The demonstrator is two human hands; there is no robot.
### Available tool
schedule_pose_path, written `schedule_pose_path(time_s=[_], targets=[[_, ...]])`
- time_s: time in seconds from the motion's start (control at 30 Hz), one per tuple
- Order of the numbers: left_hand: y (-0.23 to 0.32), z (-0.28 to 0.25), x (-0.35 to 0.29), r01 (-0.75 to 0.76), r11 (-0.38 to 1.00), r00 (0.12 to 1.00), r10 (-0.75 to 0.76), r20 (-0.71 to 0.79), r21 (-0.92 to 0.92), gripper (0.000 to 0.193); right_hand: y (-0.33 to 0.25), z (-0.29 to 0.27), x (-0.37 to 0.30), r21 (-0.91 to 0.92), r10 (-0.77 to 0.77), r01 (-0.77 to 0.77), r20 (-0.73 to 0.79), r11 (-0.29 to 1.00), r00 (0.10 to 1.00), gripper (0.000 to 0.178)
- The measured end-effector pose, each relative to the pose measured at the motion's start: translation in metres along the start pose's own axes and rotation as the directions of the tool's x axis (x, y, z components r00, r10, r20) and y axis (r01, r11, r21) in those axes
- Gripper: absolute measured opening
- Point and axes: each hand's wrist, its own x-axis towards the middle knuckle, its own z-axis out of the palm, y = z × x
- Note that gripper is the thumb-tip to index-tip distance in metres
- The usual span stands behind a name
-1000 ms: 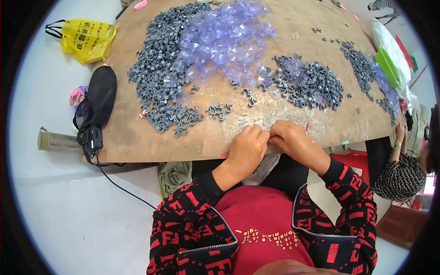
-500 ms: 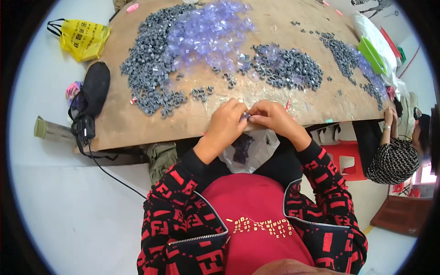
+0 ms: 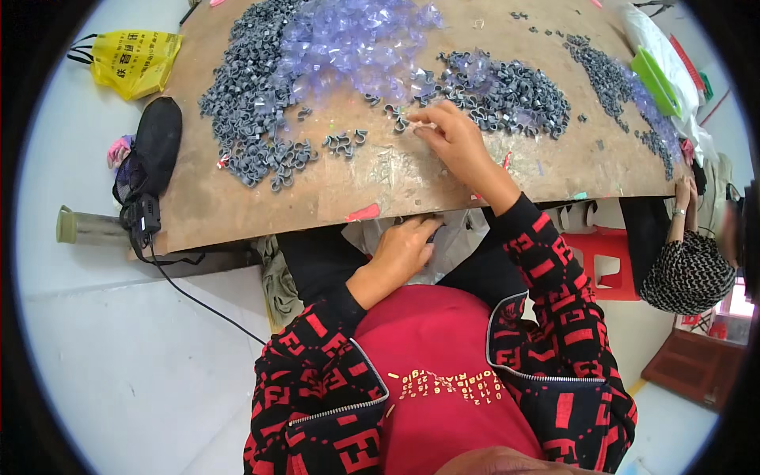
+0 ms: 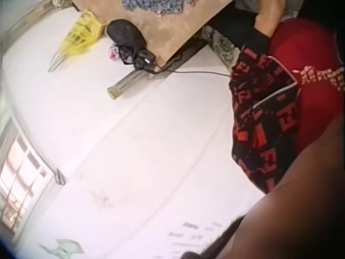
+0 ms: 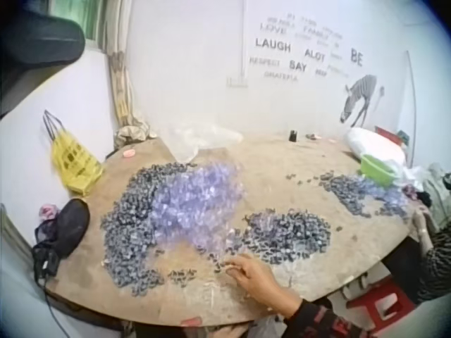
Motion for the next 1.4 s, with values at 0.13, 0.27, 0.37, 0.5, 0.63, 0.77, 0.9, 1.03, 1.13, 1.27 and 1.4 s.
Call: schedule_pose_path(time_s=[0.13,0.27,0.37,0.5,0.63,0.77,0.9,1.03,1.13,1.27,1.4], targets=[[0.007,-0.013,0.001,-0.022,0.994,0.998,0.028,0.051,-0.109,0.036,0.024,-0.007,0.010,-0.230,-0.089,0.036,-0.224,0.972,0.970,0.018],[0.015,-0.022,0.005,-0.048,0.961,0.996,0.065,0.056,-0.272,0.031,0.045,-0.015,0.014,-0.329,-0.049,-0.006,-0.159,0.944,0.986,0.016],[0.021,-0.024,0.010,0.035,0.885,0.999,-0.016,0.045,-0.464,0.027,0.048,-0.014,0.012,-0.288,-0.089,0.045,-0.143,0.956,0.986,0.015],[0.028,-0.043,0.022,0.219,0.720,0.975,-0.191,0.115,-0.659,0.028,0.007,-0.024,-0.008,0.020,0.152,-0.150,-0.076,0.988,0.986,0.015],[0.030,-0.054,0.037,-0.012,0.502,0.866,-0.427,-0.260,-0.865,0.027,-0.022,-0.015,-0.041,0.605,0.289,-0.377,0.243,0.701,0.926,0.016],[0.007,-0.062,0.037,0.081,0.574,0.903,-0.387,-0.183,-0.815,0.026,-0.029,-0.014,-0.033,0.586,0.216,-0.406,0.367,0.701,0.905,0.020],[-0.001,-0.075,0.036,0.022,0.646,0.853,-0.411,-0.323,-0.763,0.022,-0.012,0.002,-0.002,0.132,0.079,-0.091,0.095,0.987,0.992,0.020],[-0.007,-0.077,0.035,0.051,0.616,0.849,-0.442,-0.291,-0.786,0.023,0.007,0.024,0.012,-0.189,-0.195,0.195,0.014,0.962,0.981,0.017],[-0.005,-0.080,0.034,0.021,0.427,0.853,-0.480,-0.207,-0.904,0.022,0.013,0.023,0.011,-0.210,-0.237,0.241,0.047,0.947,0.970,0.017],[-0.012,-0.082,0.037,-0.042,0.068,0.904,-0.421,-0.067,-0.997,0.022,-0.003,0.006,-0.004,-0.064,0.083,-0.076,0.111,0.995,0.990,0.015],[-0.012,-0.078,0.047,-0.042,-0.229,0.954,-0.299,0.029,-0.973,0.022,0.003,-0.001,-0.021,0.407,0.274,-0.284,0.084,0.868,0.958,0.022]])
